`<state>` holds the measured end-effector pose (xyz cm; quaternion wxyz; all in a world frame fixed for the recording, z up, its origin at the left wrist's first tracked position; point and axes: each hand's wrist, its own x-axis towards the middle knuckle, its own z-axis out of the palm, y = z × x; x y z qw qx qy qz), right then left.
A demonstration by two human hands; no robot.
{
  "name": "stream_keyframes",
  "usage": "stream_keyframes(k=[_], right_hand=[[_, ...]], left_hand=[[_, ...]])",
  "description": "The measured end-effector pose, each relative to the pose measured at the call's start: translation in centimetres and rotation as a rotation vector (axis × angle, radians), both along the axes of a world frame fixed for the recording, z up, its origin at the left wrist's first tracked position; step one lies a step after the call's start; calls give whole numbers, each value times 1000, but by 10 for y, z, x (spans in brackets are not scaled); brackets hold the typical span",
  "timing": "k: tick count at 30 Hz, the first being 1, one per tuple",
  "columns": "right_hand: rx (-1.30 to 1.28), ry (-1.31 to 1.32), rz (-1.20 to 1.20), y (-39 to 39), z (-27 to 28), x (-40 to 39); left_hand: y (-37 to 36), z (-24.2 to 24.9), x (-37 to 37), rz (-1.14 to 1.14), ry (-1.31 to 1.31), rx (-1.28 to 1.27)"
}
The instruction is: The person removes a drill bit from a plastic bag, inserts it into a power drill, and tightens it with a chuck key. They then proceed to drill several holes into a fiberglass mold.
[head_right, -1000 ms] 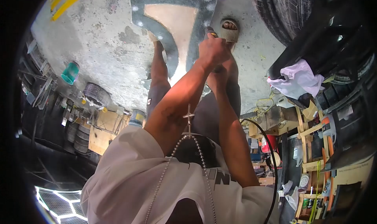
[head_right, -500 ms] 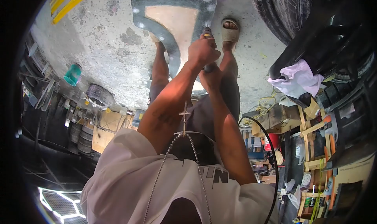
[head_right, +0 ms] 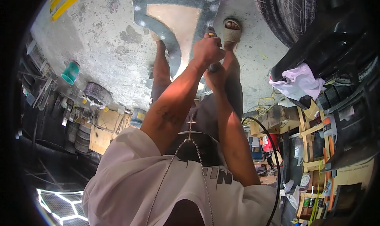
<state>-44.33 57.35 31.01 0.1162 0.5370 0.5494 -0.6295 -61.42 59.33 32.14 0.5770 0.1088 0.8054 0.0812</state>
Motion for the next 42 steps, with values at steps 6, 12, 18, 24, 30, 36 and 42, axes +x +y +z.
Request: stream_keyframes(k=[6, 12, 18, 24, 30, 36, 42], right_hand=[[-31, -49, 14, 2, -3, 4], [110, -18, 124, 1, -17, 8], [-60, -40, -39, 0, -18, 14], [-8, -35, 39, -7, -15, 15], [-76, 14, -17, 0, -10, 6], [109, -168, 282, 7, 18, -21], [125, -129, 252, 3, 5, -6]], left_hand=[[0, -2, 2, 5, 9, 7], [-2, -5, 6, 6, 29, 34], [-1, -5, 7, -21, 33, 24], [-9, -6, 8, 15, 21, 40], [-6, -5, 8, 16, 44, 43], [-14, -7, 7, 30, 52, 45], [-12, -7, 6, 33, 47, 39]])
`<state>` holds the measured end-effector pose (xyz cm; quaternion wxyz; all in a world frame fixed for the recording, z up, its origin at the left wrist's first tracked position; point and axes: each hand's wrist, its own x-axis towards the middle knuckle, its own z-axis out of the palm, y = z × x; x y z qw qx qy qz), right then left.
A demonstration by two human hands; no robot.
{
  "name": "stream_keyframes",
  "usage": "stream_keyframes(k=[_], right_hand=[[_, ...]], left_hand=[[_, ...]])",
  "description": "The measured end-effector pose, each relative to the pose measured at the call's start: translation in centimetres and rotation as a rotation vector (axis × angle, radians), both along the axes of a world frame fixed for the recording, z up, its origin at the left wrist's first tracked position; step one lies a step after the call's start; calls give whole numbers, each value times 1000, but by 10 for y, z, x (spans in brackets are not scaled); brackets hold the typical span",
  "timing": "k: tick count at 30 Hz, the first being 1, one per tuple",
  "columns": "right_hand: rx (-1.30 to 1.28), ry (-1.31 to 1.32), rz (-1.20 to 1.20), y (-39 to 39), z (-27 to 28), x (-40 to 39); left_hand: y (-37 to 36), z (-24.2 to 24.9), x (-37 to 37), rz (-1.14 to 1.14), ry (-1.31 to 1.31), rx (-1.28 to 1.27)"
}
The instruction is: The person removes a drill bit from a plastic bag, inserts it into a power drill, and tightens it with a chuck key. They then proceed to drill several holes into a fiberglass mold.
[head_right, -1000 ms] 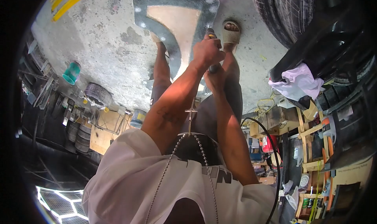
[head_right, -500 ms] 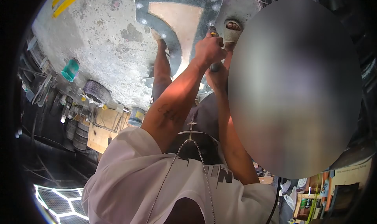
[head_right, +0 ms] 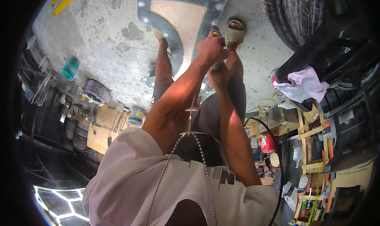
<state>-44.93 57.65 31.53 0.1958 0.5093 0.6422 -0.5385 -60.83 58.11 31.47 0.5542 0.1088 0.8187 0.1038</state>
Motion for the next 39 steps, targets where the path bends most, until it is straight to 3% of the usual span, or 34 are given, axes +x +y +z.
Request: stream_keyframes(k=[2, 3, 5, 6, 7, 8, 10, 11, 12, 14, 16, 17, 19, 23, 30, 39], right_hand=[[38, 22, 25, -1, -6, 2], [26, -59, 149, -1, -13, 0], [20, -202, 402, 4, -56, 1], [96, -160, 398, -4, -75, 15], [41, 82, 110, -1, -75, 1], [-38, 343, -142, 4, -69, -19], [-65, 103, 108, 10, 14, -12], [-170, -102, 123, 10, 30, -12], [-106, -3, 91, 17, 44, -26], [23, 196, 47, 31, 71, -54], [139, 195, 197, 36, 104, -68], [50, 65, 190, 42, 109, -75], [-39, 29, 79, 41, 109, -84], [8, 274, -123, 44, 43, -75], [-3, 155, -43, 58, 4, -26], [-109, 233, -156, 64, 38, -74]], left_hand=[[-6, -11, 3, 68, 0, 26], [-13, -19, 6, 102, -1, 36], [-26, -52, -5, 113, -62, 62], [-26, -60, -20, 76, -73, 128], [-32, -67, 4, 36, 302, 304], [-22, -63, 2, 51, 330, 273], [-17, 4, 14, 98, 170, 156], [-11, 22, 0, 104, 77, 141], [-21, 28, 10, 122, 171, 297], [-9, 42, 12, 97, 293, 321], [-3, 56, 10, 51, 318, 402], [0, 57, 4, 62, 343, 446], [6, 54, -7, 76, 397, 517], [32, 38, -34, 45, 277, 386], [49, 23, -30, -12, 184, 313], [55, 25, -36, 7, 190, 236]])
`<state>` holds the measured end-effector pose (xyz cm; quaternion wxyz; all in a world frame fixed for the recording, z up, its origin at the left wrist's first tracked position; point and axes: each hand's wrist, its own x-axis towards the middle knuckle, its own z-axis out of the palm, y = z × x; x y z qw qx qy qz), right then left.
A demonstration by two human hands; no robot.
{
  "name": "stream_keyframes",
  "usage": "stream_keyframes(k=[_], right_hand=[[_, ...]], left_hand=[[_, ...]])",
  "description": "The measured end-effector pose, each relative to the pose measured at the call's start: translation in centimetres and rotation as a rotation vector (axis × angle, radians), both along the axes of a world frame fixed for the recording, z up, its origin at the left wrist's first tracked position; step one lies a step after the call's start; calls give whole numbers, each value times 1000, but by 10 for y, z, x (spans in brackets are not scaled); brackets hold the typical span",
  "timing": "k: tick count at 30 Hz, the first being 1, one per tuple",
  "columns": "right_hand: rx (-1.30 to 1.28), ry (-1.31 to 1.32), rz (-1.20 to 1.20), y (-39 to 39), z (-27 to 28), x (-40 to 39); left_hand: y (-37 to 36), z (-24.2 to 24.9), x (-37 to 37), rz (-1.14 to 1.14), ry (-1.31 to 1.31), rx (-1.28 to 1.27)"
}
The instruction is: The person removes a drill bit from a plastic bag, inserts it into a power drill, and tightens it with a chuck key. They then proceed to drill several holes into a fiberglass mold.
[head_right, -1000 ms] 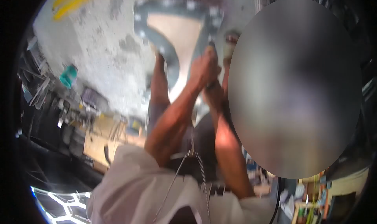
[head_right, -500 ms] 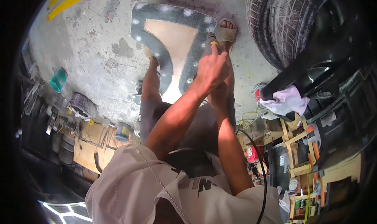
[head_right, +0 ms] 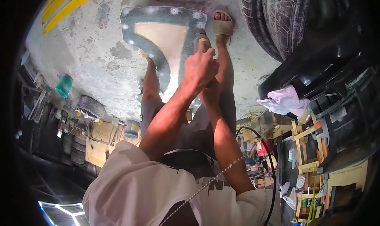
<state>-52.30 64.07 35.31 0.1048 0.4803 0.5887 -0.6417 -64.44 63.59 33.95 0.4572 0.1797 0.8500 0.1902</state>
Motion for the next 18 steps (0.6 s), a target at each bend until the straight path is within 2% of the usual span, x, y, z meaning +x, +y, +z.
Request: stream_keyframes(k=[10, 18], right_hand=[[67, -116, 174, -10, -22, 29], [58, -109, 31, -6, -10, -11]], left_hand=[[-4, -7, 1, -2, 2, 14], [-4, -8, 1, 8, -29, -13]])
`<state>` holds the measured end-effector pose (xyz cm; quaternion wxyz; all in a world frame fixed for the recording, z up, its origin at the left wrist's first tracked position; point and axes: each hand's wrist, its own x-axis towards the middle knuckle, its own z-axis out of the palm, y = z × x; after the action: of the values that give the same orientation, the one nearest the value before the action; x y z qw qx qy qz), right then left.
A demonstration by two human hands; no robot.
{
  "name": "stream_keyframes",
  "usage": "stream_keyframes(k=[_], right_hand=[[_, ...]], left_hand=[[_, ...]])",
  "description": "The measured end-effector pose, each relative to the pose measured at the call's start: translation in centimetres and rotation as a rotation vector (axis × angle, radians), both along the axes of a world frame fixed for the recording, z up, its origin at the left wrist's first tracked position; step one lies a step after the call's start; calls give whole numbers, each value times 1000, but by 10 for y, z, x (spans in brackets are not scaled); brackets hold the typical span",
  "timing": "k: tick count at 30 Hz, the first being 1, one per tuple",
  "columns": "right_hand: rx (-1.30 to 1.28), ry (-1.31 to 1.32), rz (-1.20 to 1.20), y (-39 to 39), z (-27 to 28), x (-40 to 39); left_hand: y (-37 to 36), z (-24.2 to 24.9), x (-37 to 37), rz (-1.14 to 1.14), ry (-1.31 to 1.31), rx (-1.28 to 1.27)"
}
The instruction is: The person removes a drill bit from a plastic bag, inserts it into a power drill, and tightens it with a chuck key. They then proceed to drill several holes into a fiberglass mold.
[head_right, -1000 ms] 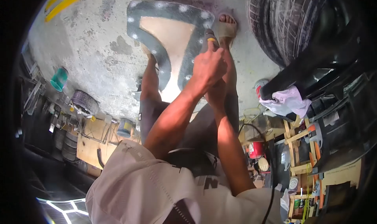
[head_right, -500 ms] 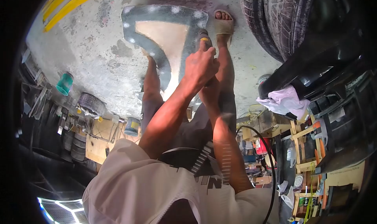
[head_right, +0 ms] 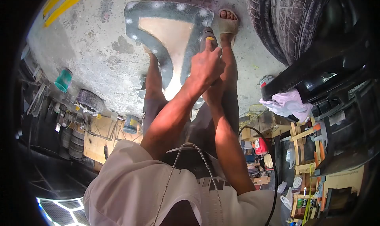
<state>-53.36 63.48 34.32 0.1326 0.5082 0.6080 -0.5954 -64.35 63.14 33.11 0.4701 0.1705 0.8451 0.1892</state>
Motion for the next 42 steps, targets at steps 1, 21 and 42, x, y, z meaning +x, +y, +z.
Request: stream_keyframes(k=[1, 21, 42], right_hand=[[-24, -12, -16, 5, 4, -8], [-54, -8, -31, 5, -18, 21], [-71, -70, -72, -13, -48, 33]], left_hand=[[0, 0, 1, 7, 12, 4], [22, -16, -16, -77, -121, -162], [13, -7, -45, 78, -221, -150]])
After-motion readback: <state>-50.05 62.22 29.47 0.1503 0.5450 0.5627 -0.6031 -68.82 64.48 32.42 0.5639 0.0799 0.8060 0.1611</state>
